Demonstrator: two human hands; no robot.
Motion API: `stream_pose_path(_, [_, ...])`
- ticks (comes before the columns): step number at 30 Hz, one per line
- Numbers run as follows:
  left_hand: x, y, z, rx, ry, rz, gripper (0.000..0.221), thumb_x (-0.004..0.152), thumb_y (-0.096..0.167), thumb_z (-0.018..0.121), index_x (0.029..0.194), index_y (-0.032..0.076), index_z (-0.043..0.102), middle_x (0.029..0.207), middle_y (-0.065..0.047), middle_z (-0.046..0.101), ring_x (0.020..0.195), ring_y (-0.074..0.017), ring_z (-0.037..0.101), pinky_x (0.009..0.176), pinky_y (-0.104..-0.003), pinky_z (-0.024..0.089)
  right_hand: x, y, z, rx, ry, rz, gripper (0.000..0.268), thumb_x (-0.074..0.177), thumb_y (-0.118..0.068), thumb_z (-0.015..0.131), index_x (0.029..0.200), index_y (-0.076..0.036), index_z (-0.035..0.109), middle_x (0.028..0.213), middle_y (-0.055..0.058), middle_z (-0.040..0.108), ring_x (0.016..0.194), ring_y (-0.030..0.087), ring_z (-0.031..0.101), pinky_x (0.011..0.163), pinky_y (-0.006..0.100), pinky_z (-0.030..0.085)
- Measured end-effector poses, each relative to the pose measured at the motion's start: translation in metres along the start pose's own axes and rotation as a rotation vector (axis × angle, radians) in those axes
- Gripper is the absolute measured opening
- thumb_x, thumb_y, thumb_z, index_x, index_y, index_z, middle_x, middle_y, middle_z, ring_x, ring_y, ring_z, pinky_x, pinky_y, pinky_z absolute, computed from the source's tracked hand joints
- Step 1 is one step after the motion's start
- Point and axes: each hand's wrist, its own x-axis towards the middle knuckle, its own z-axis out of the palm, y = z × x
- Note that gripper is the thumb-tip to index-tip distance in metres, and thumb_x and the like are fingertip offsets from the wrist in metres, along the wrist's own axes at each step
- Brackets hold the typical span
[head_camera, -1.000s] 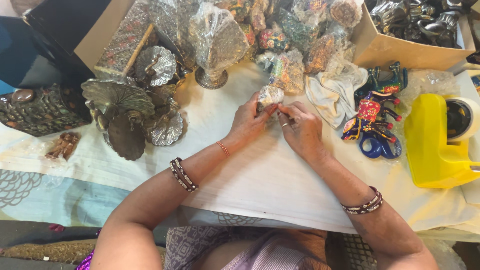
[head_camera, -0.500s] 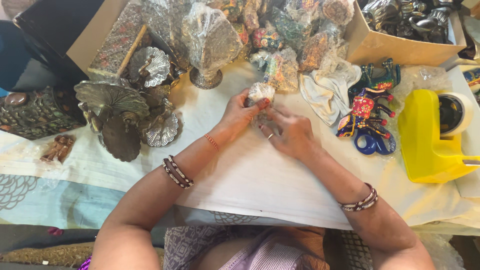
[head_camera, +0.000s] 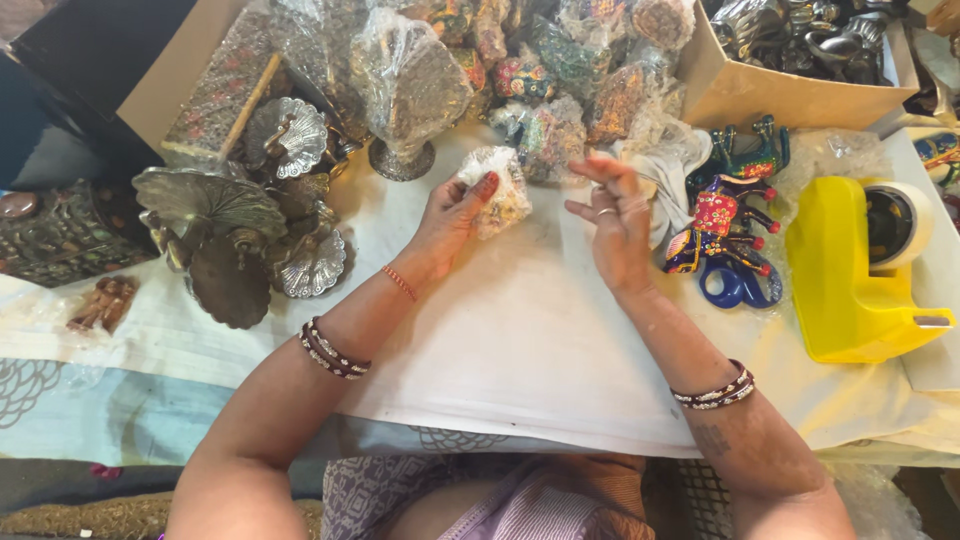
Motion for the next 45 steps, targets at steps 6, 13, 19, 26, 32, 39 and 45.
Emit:
stream_pose_path(6, [-0.010, 0.009, 0.014, 0.120, -0.113, 0.099, 0.051, 0.098, 0.033, 0.071, 0.138, 0.003, 0.059, 0.121, -0.002, 0.072, 0.107, -0.0080, 0.067, 0.094, -0.028, 0.054, -0.007, 0.003, -0.002, -0.482, -0.121, -0.400, 0.034, 0.087, 0.021, 0.045, 0.096, -0.001, 0.069, 0.118, 0.014, 0.072, 0.142, 0.034, 0.053, 0.119, 0.044, 0.042])
stream_pose_path(13, [-0.023, 0.010, 0.029, 0.405, -0.177, 0.120, 0.049, 0.099, 0.024, 0.072, 0.140, 0.002, 0.057, 0.113, -0.001, 0.070, 0.093, -0.0045, 0.061, 0.077, -0.024, 0.052, -0.012, -0.018, 0.000, -0.663, -0.095, -0.485, 0.040, 0.082, 0.020, 0.051, 0.106, -0.005, 0.070, 0.148, 0.030, 0.053, 0.148, 0.037, 0.042, 0.115, 0.039, 0.040])
stream_pose_path(19, [-0.023, 0.013, 0.030, 0.414, -0.173, 0.088, 0.051, 0.096, 0.022, 0.072, 0.141, 0.004, 0.055, 0.112, 0.000, 0.070, 0.091, -0.0044, 0.061, 0.075, -0.023, 0.052, -0.014, -0.028, -0.004, -0.727, -0.096, -0.662, 0.049, 0.084, 0.024, 0.042, 0.116, -0.005, 0.063, 0.138, 0.012, 0.068, 0.151, 0.038, 0.044, 0.121, 0.045, 0.044])
stream_pose_path(26, [-0.019, 0.009, 0.023, 0.470, -0.160, 0.095, 0.047, 0.097, 0.022, 0.072, 0.138, 0.004, 0.057, 0.113, -0.003, 0.072, 0.094, -0.0060, 0.065, 0.080, -0.024, 0.054, -0.003, -0.042, -0.026, -0.890, 0.086, -0.787, 0.044, 0.090, 0.023, 0.049, 0.107, -0.010, 0.072, 0.125, 0.004, 0.075, 0.150, 0.037, 0.046, 0.132, 0.049, 0.029])
stream_pose_path(32, [-0.020, 0.009, 0.024, 0.452, -0.187, 0.118, 0.049, 0.097, 0.022, 0.072, 0.140, 0.004, 0.055, 0.112, -0.002, 0.073, 0.095, -0.0059, 0.066, 0.081, -0.024, 0.055, -0.053, -0.074, -0.093, -0.931, 0.185, -0.624, 0.024, 0.093, 0.003, 0.061, 0.111, -0.008, 0.071, 0.120, 0.009, 0.076, 0.140, 0.032, 0.059, 0.128, 0.053, 0.022])
stream_pose_path(39, [-0.022, 0.014, 0.026, 0.581, -0.153, 0.114, 0.055, 0.096, 0.030, 0.073, 0.142, 0.005, 0.055, 0.106, -0.002, 0.072, 0.085, -0.0050, 0.062, 0.072, -0.024, 0.052, -0.092, -0.116, -0.255, -1.152, 0.633, -0.219, 0.017, 0.109, -0.018, 0.067, 0.117, -0.007, 0.076, 0.102, 0.012, 0.076, 0.092, 0.021, 0.075, 0.083, 0.036, 0.057])
stream_pose_path(45, [-0.028, 0.019, 0.032, 0.587, -0.164, 0.160, 0.056, 0.096, 0.030, 0.073, 0.142, 0.005, 0.056, 0.107, 0.000, 0.073, 0.086, -0.0027, 0.062, 0.072, -0.022, 0.052, -0.090, -0.101, -0.324, -1.175, 0.562, 0.564, 0.036, 0.105, -0.044, 0.076, 0.111, -0.008, 0.079, 0.085, 0.014, 0.072, 0.071, 0.019, 0.062, 0.070, 0.037, 0.050])
